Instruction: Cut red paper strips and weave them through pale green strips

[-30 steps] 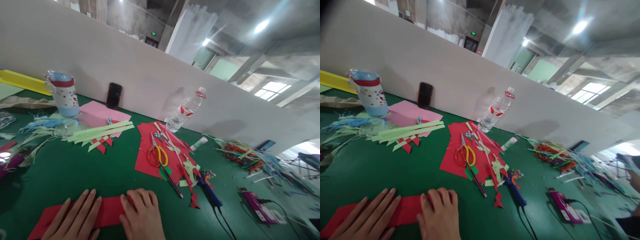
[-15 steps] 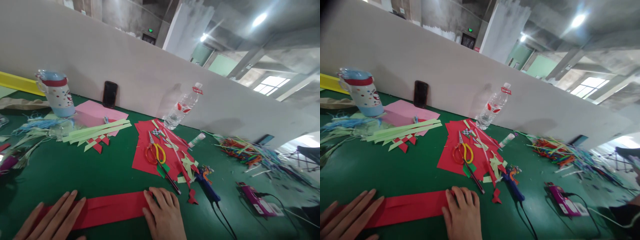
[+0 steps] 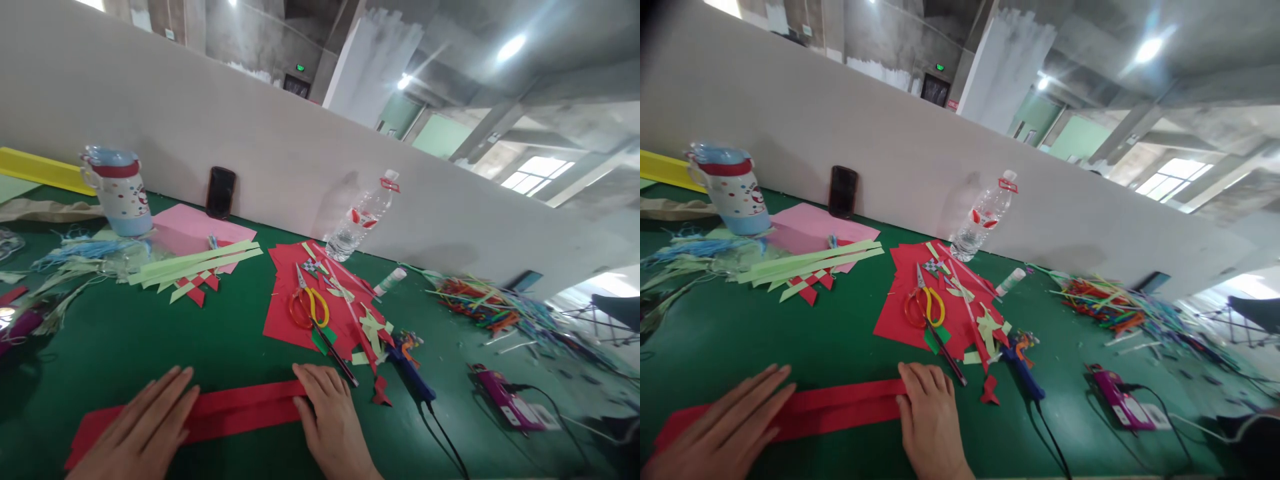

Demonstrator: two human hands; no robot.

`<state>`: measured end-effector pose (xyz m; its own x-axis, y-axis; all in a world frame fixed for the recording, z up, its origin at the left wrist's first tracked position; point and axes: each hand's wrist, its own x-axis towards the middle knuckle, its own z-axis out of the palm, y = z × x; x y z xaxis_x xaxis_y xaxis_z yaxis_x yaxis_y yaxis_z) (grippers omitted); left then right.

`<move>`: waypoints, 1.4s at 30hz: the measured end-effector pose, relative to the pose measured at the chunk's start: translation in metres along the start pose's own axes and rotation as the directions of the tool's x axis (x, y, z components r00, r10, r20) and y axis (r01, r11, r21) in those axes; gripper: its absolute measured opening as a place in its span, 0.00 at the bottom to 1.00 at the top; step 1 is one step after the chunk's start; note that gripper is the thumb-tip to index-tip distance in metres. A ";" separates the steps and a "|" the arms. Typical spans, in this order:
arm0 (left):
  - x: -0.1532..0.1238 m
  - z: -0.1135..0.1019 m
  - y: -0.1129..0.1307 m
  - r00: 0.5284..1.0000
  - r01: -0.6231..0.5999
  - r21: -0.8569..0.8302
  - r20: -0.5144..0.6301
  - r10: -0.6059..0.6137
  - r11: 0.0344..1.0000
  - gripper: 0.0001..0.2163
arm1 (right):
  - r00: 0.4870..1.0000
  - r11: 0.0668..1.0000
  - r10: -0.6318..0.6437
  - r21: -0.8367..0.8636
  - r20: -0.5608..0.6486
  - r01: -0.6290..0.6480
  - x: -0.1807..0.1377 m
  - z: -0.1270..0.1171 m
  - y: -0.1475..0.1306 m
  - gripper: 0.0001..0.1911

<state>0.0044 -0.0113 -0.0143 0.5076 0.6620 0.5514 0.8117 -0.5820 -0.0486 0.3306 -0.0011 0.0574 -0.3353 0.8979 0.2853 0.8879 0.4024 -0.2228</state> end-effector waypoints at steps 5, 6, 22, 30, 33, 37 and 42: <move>0.039 0.007 0.027 0.992 -0.106 0.052 -0.057 0.109 0.993 0.37 | 0.999 0.999 -0.012 0.048 -0.038 0.014 0.003 0.002 0.000 0.17; 0.041 0.008 0.029 0.994 -0.099 0.046 -0.044 0.101 0.994 0.40 | 0.999 0.999 -0.021 0.046 -0.043 0.022 0.003 0.003 0.000 0.16; 0.045 0.006 0.027 0.983 -0.182 0.112 -0.017 0.185 0.977 0.43 | 0.996 0.997 -0.069 -0.032 0.050 0.070 0.016 0.011 -0.018 0.18; 0.046 0.007 0.027 0.981 -0.184 0.125 -0.044 0.191 0.975 0.40 | 0.983 0.997 -0.065 0.042 0.174 0.058 0.031 0.036 -0.071 0.27; 0.045 0.008 0.031 0.987 -0.147 0.120 -0.041 0.153 0.982 0.39 | 0.982 0.999 -0.029 0.036 0.188 0.023 0.029 0.036 -0.071 0.28; 0.043 0.009 0.035 0.995 -0.087 0.132 -0.036 0.093 0.987 0.38 | 0.984 0.998 -0.047 0.049 0.170 0.039 0.026 0.037 -0.067 0.25; 0.040 0.011 0.035 0.996 -0.078 0.116 -0.042 0.083 0.990 0.37 | 0.991 0.997 -0.063 0.048 0.120 0.057 0.026 0.040 -0.065 0.23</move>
<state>0.0561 0.0000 -0.0030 0.5609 0.5910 0.5797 0.7978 -0.5729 -0.1879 0.2513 0.0028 0.0415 -0.4257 0.8857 0.1850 0.8512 0.4614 -0.2503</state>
